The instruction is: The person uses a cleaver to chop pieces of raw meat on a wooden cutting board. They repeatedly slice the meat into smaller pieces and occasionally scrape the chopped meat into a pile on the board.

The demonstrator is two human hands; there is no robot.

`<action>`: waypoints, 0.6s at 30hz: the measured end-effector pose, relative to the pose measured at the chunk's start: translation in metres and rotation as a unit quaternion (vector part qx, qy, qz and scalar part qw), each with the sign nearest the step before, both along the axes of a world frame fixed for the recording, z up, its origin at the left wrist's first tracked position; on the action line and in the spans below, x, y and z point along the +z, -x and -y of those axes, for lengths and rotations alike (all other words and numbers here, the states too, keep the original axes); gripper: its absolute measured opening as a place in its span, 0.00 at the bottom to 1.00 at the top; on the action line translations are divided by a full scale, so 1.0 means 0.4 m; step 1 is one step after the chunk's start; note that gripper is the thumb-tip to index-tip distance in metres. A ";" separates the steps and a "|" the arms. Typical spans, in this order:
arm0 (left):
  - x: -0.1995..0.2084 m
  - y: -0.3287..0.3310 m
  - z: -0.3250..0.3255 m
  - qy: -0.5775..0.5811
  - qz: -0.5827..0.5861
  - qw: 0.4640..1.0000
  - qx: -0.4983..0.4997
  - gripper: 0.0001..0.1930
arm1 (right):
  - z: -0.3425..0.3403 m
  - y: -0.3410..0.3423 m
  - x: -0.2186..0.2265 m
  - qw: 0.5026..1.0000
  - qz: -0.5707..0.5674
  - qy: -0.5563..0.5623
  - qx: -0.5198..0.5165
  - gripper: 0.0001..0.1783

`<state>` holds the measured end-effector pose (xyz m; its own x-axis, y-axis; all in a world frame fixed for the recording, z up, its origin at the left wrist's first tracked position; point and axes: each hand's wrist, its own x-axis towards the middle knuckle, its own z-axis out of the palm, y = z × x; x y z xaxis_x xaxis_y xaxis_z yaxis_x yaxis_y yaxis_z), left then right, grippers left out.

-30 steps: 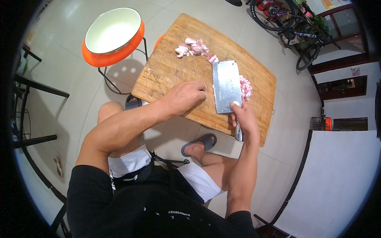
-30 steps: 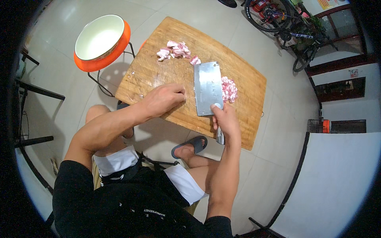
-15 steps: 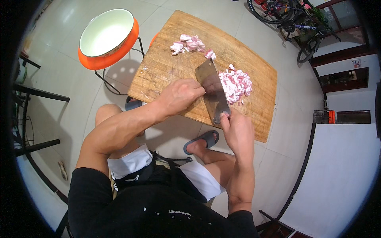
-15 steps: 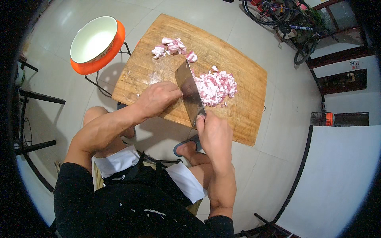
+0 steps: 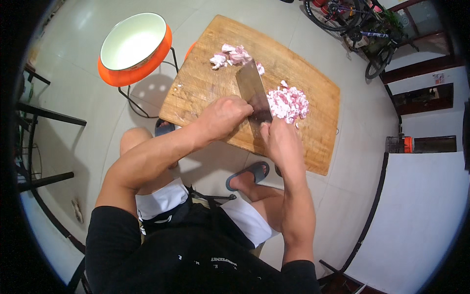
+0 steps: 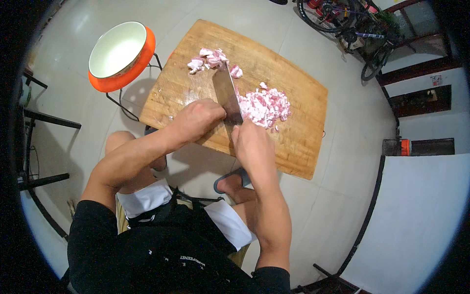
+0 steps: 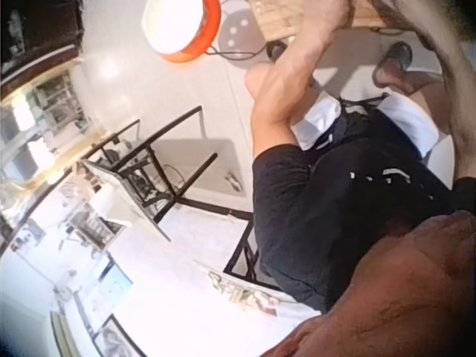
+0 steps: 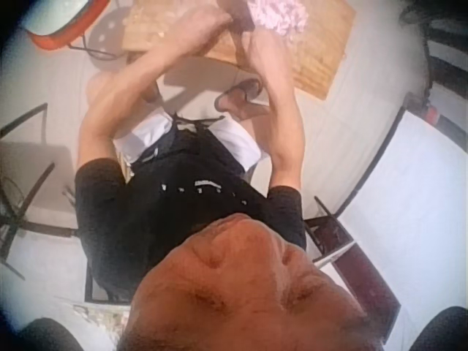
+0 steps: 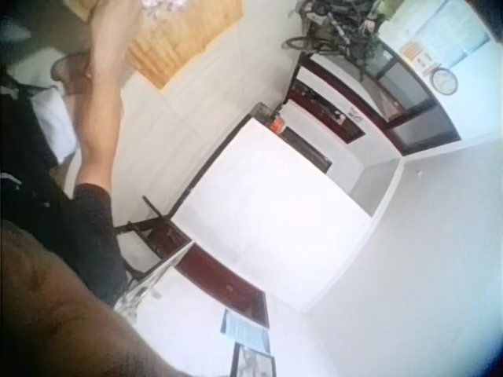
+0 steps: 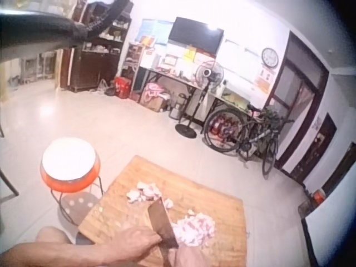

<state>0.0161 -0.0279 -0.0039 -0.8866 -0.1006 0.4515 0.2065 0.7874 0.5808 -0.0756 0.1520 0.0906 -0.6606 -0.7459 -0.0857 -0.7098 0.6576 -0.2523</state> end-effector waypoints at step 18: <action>-0.029 0.072 -0.016 -0.044 0.000 0.999 -0.007 0.07 | -0.133 0.186 -0.074 0.881 0.416 0.127 -0.186 0.12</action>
<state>-0.0126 -0.0213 -0.0156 -0.8884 -0.1266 0.4412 0.2176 0.7303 0.6476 -0.1499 0.2052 0.0611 -0.6515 -0.5552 -0.5170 0.0435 0.6530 -0.7561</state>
